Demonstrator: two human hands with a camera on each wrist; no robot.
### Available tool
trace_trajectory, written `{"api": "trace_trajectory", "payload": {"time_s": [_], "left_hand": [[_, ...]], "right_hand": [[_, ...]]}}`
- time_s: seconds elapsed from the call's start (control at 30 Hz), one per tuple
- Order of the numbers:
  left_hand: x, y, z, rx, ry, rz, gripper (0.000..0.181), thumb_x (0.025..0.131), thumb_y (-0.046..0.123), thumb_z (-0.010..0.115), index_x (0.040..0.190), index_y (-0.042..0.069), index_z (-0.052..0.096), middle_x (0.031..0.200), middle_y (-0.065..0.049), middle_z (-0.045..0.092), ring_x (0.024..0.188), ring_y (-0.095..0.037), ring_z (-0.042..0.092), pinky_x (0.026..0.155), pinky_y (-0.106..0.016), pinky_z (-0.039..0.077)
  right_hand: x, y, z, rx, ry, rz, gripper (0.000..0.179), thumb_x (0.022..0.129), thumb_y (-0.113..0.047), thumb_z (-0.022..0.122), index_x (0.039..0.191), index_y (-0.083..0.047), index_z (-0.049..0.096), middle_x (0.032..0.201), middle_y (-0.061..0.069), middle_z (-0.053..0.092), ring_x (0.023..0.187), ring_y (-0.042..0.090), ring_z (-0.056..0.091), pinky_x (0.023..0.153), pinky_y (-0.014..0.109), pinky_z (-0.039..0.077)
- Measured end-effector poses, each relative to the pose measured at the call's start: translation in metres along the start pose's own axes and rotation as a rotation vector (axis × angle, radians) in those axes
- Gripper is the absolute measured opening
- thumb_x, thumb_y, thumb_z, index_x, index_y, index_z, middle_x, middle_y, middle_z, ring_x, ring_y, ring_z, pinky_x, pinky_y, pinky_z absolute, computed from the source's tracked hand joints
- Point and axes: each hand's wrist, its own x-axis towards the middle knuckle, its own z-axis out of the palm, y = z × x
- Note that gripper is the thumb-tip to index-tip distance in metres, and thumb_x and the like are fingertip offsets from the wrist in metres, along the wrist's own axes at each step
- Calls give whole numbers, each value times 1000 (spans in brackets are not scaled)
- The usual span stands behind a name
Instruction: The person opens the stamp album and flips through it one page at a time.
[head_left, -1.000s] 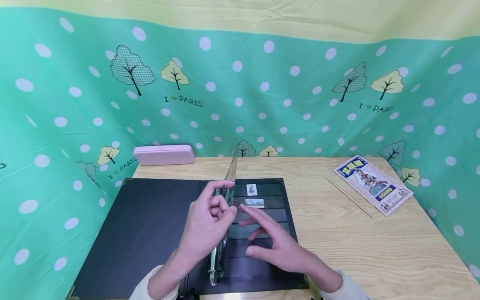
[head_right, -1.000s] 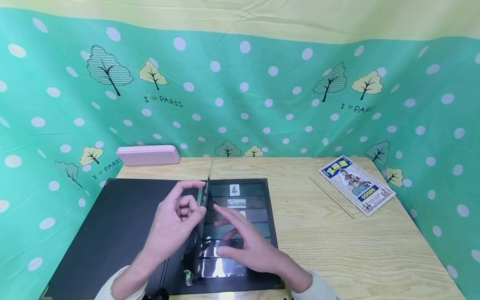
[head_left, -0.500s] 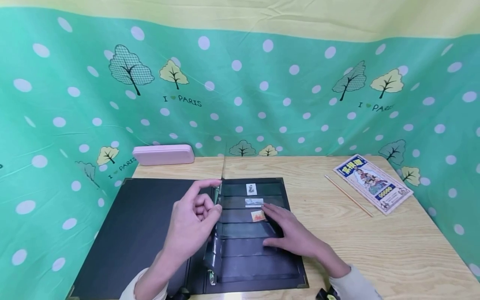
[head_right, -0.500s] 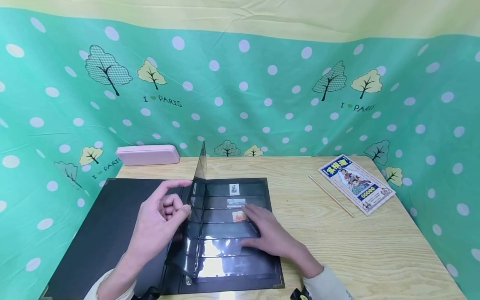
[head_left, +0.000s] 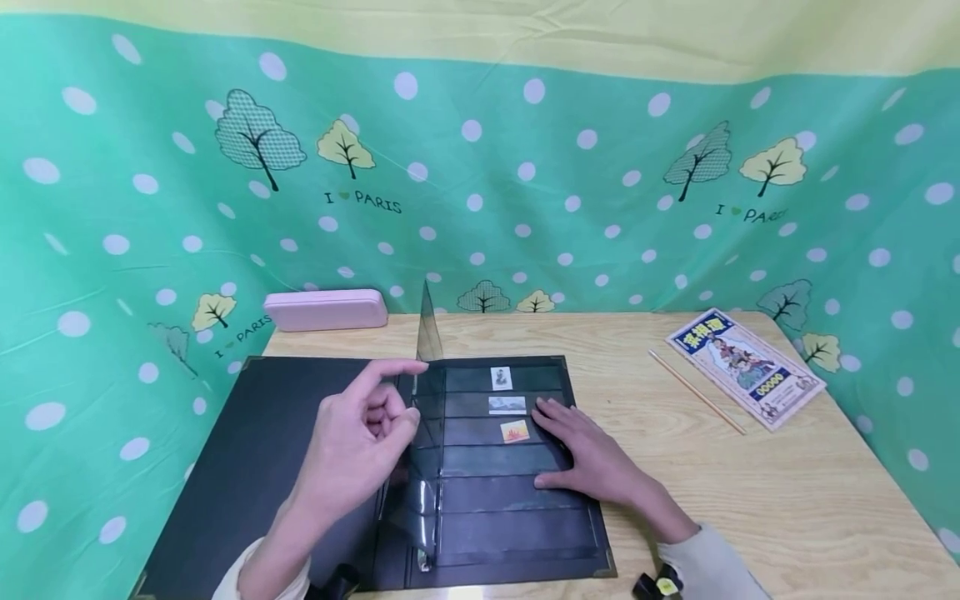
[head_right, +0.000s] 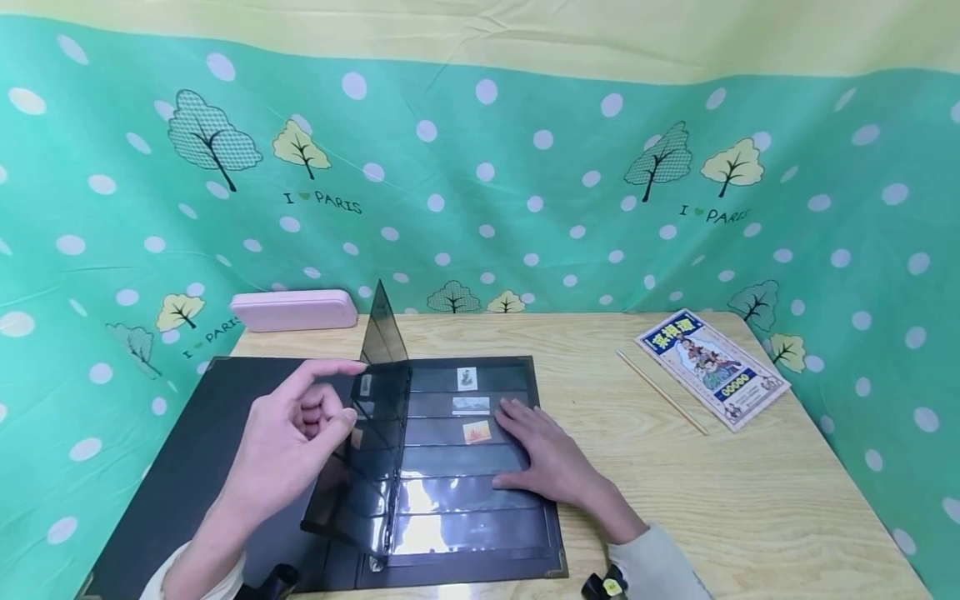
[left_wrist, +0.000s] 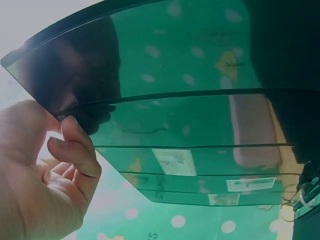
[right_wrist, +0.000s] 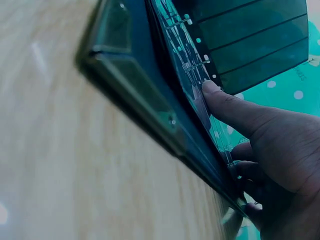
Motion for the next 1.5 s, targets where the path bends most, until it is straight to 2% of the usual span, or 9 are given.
{"api": "trace_trajectory", "payload": {"time_s": [0.3,0.43,0.57,0.7,0.93,1.1,1.3,1.37,1.5], "left_hand": [[2,-2,-24,-15,76,33,54,87,-17,73,131,13,75,66,7,58,50,-8,48,45,-23,38],[-3,-5,-35,4,84,-1,52,89,-18,73,130,14,77,66,6,58,49,-11,47,45,-28,37],[-9,-14,-51,69,69,-27,49,92,-15,75,128,16,77,67,6,56,50,-12,45,46,-30,35],[-21,-29,-72,103,44,-51,45,94,-13,77,128,15,77,69,5,57,51,-13,44,47,-31,35],[-42,-67,-103,31,23,-167,36,100,-12,72,132,4,73,73,2,59,53,-17,43,50,-34,35],[-57,-98,-120,139,22,-228,34,102,-6,74,134,5,71,74,4,61,54,-16,46,53,-34,35],[-73,-128,-131,251,-73,-299,39,105,4,76,142,3,65,75,5,63,57,-15,54,53,-31,39],[-77,-135,-134,282,-121,-312,41,106,7,76,144,3,64,76,5,63,59,-14,56,53,-29,41],[-83,-148,-138,340,-252,-384,46,107,14,76,148,1,60,81,5,62,63,-11,57,58,-27,46]], "right_hand": [[1,-3,-2,-9,-22,13,99,90,-53,91,165,-4,50,178,15,37,165,43,32,131,66,28],[0,-2,-2,-12,-18,9,99,90,-55,91,166,-4,50,178,15,37,164,43,32,130,67,29],[0,-1,-2,-13,-13,10,99,90,-55,91,165,-5,51,178,14,37,164,43,33,130,67,29],[1,-1,-2,-16,-12,2,99,90,-56,90,165,-5,51,178,14,38,164,44,34,128,69,31],[1,-2,-2,-20,-21,36,99,89,-53,92,167,-8,50,179,11,36,166,40,30,129,67,30],[2,-2,-1,-13,-20,34,100,88,-53,92,167,-8,50,179,11,36,166,41,29,129,68,30],[2,-1,1,-7,-17,32,100,88,-53,93,167,-8,50,179,11,36,166,40,29,129,68,30],[2,-1,2,-12,-14,30,100,88,-53,93,167,-9,50,179,10,36,166,40,29,129,68,30],[1,-1,2,-19,-7,25,100,88,-54,93,166,-8,51,178,11,37,166,40,31,128,69,31]]}}
